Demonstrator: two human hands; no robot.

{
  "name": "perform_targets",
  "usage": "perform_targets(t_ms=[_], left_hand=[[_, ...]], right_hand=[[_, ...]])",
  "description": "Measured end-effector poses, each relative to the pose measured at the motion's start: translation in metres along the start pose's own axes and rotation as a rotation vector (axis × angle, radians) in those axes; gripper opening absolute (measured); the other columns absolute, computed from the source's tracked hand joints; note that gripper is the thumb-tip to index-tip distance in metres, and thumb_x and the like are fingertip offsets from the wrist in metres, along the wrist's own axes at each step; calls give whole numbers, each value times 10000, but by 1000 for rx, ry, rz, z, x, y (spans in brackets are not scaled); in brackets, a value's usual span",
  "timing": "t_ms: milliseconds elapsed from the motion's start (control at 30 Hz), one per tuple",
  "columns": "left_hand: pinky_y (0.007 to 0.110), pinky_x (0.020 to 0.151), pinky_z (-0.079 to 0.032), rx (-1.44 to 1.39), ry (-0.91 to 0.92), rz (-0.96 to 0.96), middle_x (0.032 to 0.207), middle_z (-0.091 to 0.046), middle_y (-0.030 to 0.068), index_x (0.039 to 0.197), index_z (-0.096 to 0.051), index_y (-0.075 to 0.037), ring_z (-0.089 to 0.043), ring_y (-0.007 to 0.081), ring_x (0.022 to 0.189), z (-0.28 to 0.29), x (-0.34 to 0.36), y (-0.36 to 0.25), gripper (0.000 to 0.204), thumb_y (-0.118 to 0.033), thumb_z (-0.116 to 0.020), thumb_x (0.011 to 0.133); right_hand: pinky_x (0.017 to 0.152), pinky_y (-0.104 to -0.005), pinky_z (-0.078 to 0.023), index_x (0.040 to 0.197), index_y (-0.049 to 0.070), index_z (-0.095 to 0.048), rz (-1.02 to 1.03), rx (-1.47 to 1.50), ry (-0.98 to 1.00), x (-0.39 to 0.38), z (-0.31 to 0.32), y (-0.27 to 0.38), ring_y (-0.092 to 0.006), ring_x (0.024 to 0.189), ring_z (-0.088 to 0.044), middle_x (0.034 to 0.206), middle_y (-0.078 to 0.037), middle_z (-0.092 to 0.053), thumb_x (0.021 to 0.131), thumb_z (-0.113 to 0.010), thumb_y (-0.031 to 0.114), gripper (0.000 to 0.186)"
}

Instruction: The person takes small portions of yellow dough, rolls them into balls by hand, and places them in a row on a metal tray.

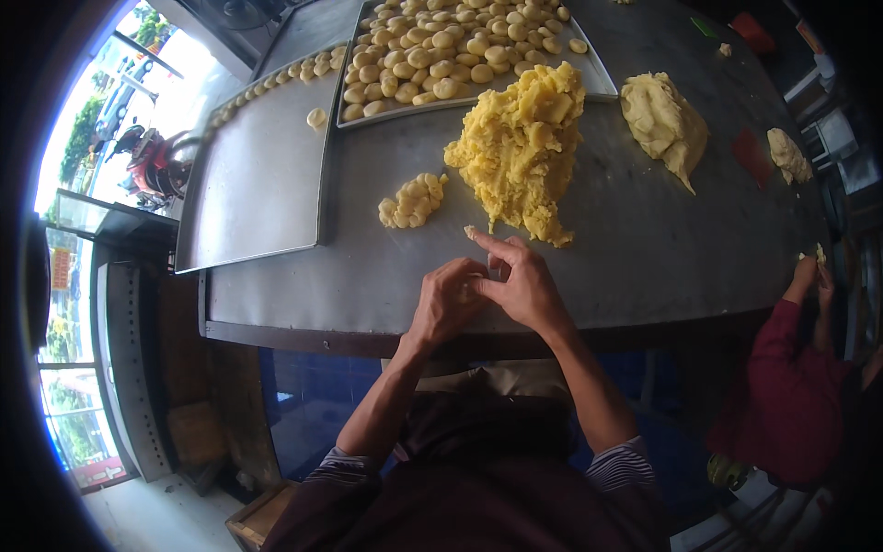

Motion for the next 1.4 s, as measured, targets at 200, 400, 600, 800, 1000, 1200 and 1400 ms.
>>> perform_targets(t_ms=[200, 400, 600, 800, 1000, 1200, 1400], left_hand=[[365, 722, -537, 165, -152, -5, 871, -673, 128, 952, -677, -16, -672, 309, 780, 8, -1, -3, 161, -107, -759, 848], [303, 663, -461, -337, -39, 447, 855, -606, 63, 855, -657, 6, -546, 157, 702, 11, -6, 43, 478, -415, -550, 1054], [384, 923, -427, -209, -59, 244, 1122, -542, 123, 1259, -507, -31, -523, 208, 1011, 39, -22, 24, 350, -330, -429, 1096], [406, 929, -468, 316, 48, -100, 1140, -559, 181, 1185, -569, -31, -569, 332, 993, 32, -11, -3, 199, -166, -513, 1049], [415, 894, -518, 371, -145, 44, 1058, -701, 165, 1091, -596, -28, -680, 338, 964, 63, -12, 7, 148, -153, -544, 1031], [448, 861, -500, 420, -161, 88, 1014, -719, 156, 1077, -608, -54, -685, 364, 923, 80, 6, 5, 236, -245, -469, 1058], [420, 936, -360, 979, -289, -29, 1142, -610, 104, 1080, -630, -88, -536, 302, 1067, 62, 56, 2, 215, -243, -489, 1033]], right_hand=[[841, -402, -522, 1270, 48, -677, 310, -305, -361, -6, 39, 36, -321, 850, -650, 955, -110, -658, 851, -705, 19, 421], [876, -412, -525, 1168, 17, -700, 219, -421, -523, -11, 85, -19, -340, 959, -664, 1068, -131, -718, 890, -685, 15, 278], [858, -424, -535, 1086, 8, -702, 185, -374, -641, -50, 83, -33, -335, 984, -664, 1073, -134, -705, 859, -737, 36, 231], [853, -432, -537, 1130, 34, -597, 41, -393, -597, -22, 77, -27, -354, 995, -653, 1106, -167, -661, 849, -736, 41, 313], [880, -440, -533, 1358, 49, -500, 100, -252, -500, -14, 87, -21, -373, 1052, -622, 1185, -178, -574, 840, -695, -8, 557], [893, -435, -534, 1332, 31, -559, 54, -385, -570, -1, 95, -41, -364, 1057, -609, 1211, -182, -541, 882, -650, -28, 463], [946, -447, -509, 1317, 2, -565, 96, -487, -510, 5, 88, -43, -391, 1081, -597, 1242, -192, -541, 897, -648, -11, 429]])
Point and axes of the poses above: each hand's wrist, its own x-axis towards the middle knuckle, its own z-axis out of the back of the hand, y = z × x, the point moved 10 cm from there along x, towards the middle knuckle
